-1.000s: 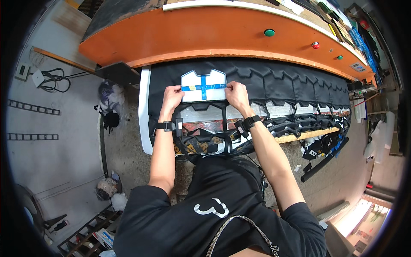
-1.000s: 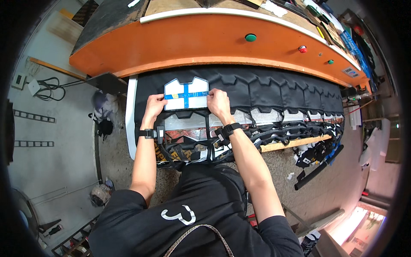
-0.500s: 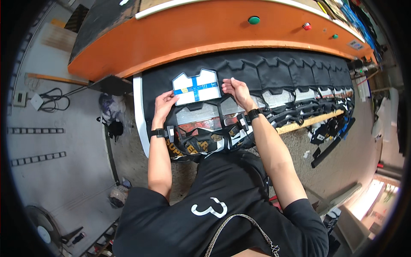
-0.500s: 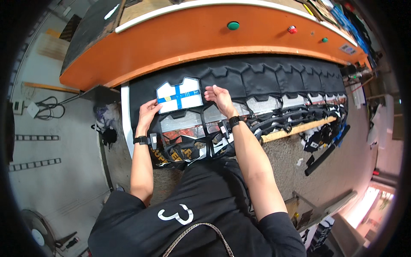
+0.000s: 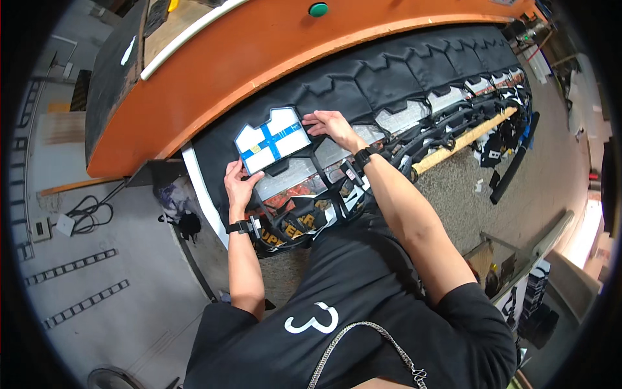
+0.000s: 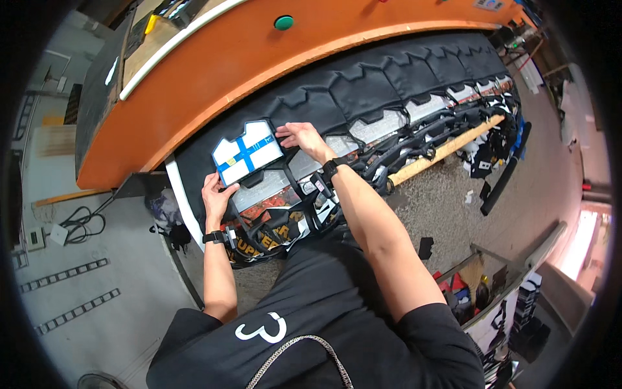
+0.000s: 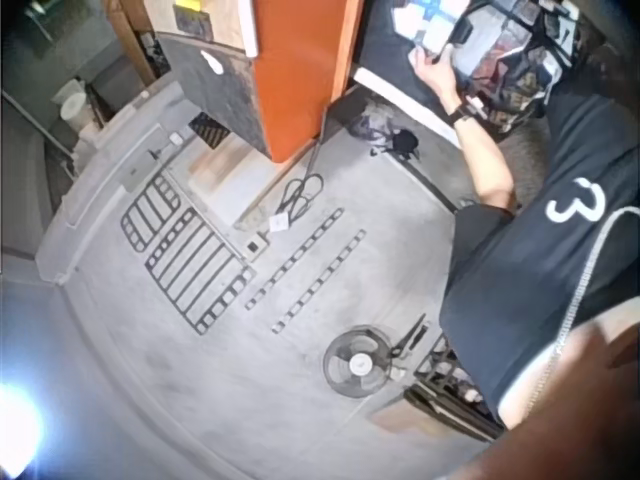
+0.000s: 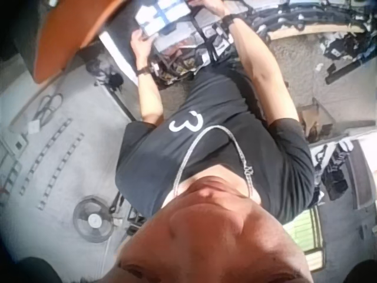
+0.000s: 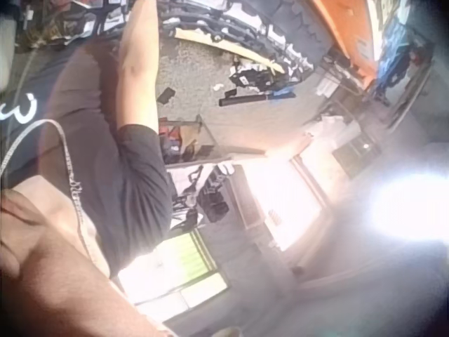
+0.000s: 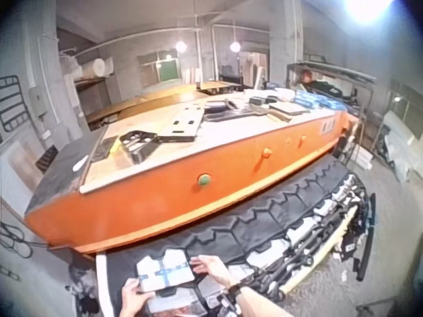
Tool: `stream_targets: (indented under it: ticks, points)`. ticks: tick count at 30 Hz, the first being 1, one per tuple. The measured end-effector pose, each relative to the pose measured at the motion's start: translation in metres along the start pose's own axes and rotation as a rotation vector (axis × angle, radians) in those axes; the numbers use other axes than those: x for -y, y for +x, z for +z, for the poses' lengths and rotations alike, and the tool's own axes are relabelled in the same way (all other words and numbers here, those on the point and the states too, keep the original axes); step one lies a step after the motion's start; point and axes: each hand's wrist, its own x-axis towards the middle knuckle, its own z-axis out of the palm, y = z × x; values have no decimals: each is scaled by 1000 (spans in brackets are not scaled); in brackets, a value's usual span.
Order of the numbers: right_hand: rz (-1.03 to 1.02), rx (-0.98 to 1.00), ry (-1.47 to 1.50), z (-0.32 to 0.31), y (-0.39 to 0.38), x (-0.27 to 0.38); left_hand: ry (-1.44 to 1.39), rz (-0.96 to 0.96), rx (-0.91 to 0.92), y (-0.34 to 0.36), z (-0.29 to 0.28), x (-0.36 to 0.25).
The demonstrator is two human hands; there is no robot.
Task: Aligning leather material and operating a large industrial cutting machine in a workshop.
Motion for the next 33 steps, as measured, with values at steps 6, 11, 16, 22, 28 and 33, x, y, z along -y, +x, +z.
stream_targets:
  ticks: [6,11,16,22,28,33]
  points:
    - [70,-2,-4,0,4,5,12,-24,-11,2,1,2]
    - [56,11,41,0,5,9,11,-15,-15,5,0,-2]
    - [109,24,-11,-2,7,10,123,13,7,4,-1,-5]
    - [69,53,17,-2,6,11,-4,19,66,6,-6,5]
    - [68,35,-5,-1,9,11,3,40,81,6,-10,11]
    - [86,10,-31,-2,10,11,-10,77,35,8,-6,11]
